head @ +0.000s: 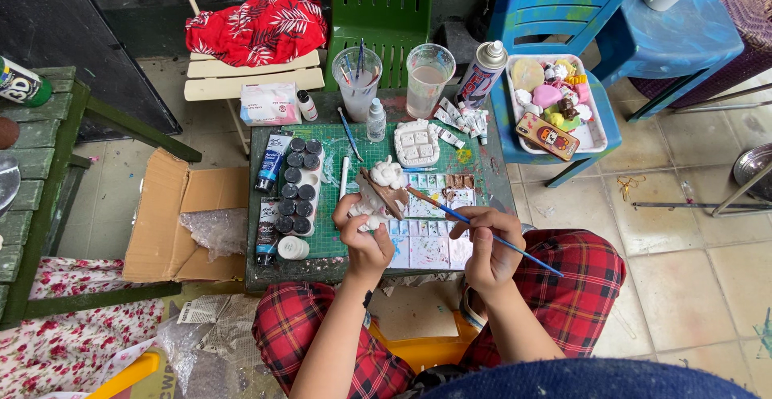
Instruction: The person sits on the floor and paints a white animal figurine mounted on a round base using a brush, applying brown paint to the base and white paint to the figure, dipping the brush into paint containers on the work table and rotating the figurine to reach different sides.
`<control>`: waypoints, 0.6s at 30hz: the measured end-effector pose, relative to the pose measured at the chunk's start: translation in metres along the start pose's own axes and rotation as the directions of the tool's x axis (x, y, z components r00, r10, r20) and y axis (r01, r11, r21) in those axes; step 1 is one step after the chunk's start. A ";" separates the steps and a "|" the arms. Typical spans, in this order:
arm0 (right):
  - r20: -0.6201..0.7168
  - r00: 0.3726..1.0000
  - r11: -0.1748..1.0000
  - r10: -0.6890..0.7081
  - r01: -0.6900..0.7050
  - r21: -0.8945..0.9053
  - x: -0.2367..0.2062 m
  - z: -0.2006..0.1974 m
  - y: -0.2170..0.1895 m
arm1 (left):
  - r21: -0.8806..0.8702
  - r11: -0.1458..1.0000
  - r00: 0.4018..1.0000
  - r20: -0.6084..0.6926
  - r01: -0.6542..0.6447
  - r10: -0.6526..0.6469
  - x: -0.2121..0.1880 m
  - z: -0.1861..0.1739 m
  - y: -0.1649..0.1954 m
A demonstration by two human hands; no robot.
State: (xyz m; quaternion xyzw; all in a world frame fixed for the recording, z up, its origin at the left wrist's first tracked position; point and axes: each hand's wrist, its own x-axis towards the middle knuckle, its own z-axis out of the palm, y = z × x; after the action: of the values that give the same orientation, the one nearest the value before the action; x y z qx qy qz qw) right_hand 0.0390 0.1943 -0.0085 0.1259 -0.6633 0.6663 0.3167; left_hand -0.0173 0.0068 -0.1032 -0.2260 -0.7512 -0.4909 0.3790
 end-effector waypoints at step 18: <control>0.043 0.997 0.998 0.064 -0.064 -0.005 -0.028 -0.023 0.004 | -0.235 0.956 0.983 0.006 0.179 -0.182 -0.004 0.008 0.013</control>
State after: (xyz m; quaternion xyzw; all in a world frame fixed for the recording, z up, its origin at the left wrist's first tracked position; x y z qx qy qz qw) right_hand 0.0638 0.2098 -0.0298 0.1182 -0.6749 0.6720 0.2810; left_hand -0.0086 0.0191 -0.1006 -0.1959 -0.7025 -0.6104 0.3091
